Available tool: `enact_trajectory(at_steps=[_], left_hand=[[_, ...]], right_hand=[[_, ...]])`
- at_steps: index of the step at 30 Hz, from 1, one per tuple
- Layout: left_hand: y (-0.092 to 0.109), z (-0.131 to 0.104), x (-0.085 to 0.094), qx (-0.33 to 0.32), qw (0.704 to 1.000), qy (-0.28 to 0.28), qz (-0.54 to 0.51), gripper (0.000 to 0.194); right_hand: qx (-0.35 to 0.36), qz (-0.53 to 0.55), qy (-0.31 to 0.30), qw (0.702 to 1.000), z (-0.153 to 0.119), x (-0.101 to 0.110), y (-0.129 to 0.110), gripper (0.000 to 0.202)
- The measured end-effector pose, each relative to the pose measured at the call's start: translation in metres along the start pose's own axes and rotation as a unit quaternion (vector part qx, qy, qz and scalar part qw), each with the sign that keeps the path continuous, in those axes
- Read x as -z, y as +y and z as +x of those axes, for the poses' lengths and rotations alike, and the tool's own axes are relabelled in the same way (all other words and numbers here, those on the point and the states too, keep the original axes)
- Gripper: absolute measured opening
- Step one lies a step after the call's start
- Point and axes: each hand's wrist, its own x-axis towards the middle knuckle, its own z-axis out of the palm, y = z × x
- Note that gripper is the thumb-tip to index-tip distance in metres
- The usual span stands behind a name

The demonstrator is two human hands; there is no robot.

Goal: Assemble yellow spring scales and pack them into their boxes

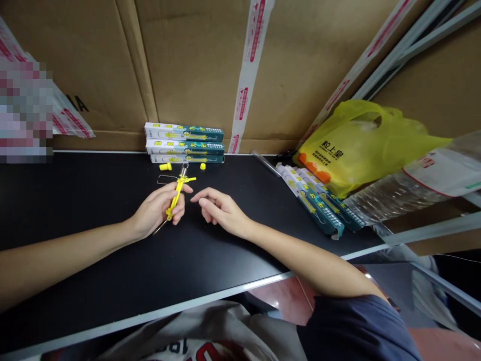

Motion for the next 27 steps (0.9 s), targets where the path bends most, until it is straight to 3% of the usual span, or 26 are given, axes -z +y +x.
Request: enact_trajectory(at_steps=[4,9,13,21,27], left_hand=[[-0.001,0.0,0.0,-0.021,0.999,-0.016,0.033,0.024],[-0.002,-0.002,0.0,0.035,0.99,-0.114,0.077,0.037],[-0.003,-0.003,-0.002,0.066,0.983,-0.147,0.088,0.038],[-0.001,-0.014,-0.019,0.136,0.982,-0.125,0.035,0.033],[0.0,-0.016,-0.021,0.136,0.986,-0.095,0.022,0.033]], right_hand=[[-0.015,0.019,0.009,1.0,0.001,0.002,0.004,0.036],[-0.008,0.097,0.047,0.994,0.005,0.0,0.003,0.039],[0.002,0.13,0.074,0.989,0.007,-0.003,-0.001,0.032],[-0.014,0.192,0.105,0.976,0.009,0.0,-0.003,0.029],[-0.028,0.206,0.094,0.974,0.01,0.003,0.001,0.03]])
